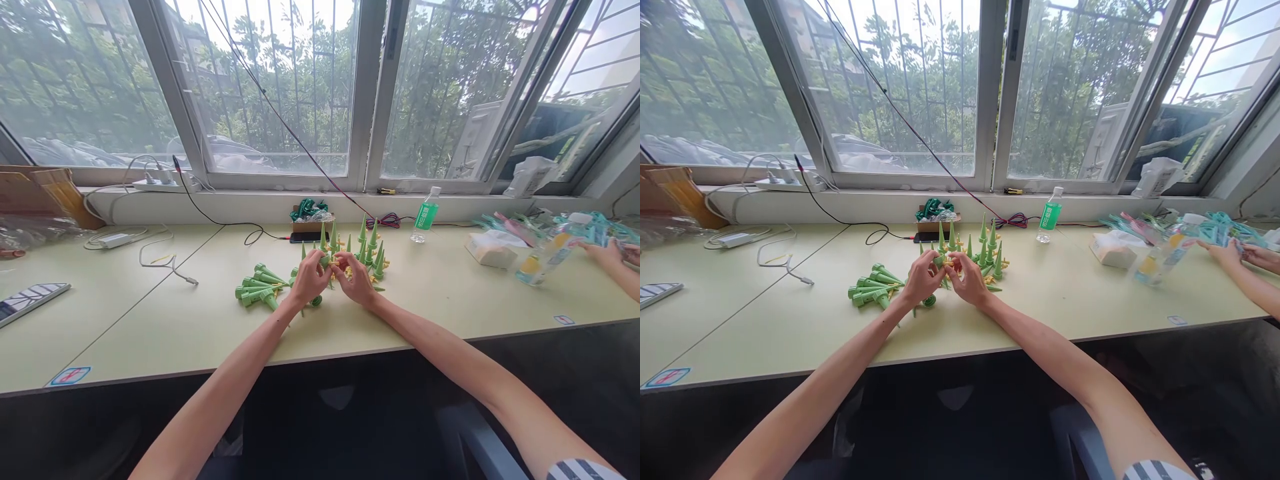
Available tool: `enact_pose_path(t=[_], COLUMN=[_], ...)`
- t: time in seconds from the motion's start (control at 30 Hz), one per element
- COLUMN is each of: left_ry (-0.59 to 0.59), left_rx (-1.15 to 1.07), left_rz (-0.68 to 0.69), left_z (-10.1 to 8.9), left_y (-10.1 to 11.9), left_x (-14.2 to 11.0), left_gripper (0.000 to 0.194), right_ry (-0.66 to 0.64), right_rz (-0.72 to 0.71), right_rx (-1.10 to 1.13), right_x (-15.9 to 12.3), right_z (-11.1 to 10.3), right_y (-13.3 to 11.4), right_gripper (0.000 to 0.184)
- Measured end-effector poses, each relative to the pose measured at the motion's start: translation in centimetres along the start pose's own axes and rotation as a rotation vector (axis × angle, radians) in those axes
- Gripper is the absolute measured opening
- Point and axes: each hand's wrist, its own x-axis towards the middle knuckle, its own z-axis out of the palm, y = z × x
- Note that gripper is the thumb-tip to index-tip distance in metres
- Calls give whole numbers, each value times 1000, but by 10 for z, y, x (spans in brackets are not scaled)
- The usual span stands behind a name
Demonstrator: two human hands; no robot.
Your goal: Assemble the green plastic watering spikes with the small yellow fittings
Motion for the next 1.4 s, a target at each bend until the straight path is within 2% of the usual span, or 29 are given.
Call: enact_pose_path(t=[0.57,1.4], left_ry=[-30,-71], left_rx=[-32,-3], left_rz=[-14,-12], left_z=[-1,-5], left_y=[3,4], left_x=[-1,-2], left_gripper=[9,8], right_ry=[7,-26], right_rz=[-37,58], right_rx=[-70,-29], right_x=[0,-1], right_z=[3,3], right_y=[16,21], right_gripper=[23,26])
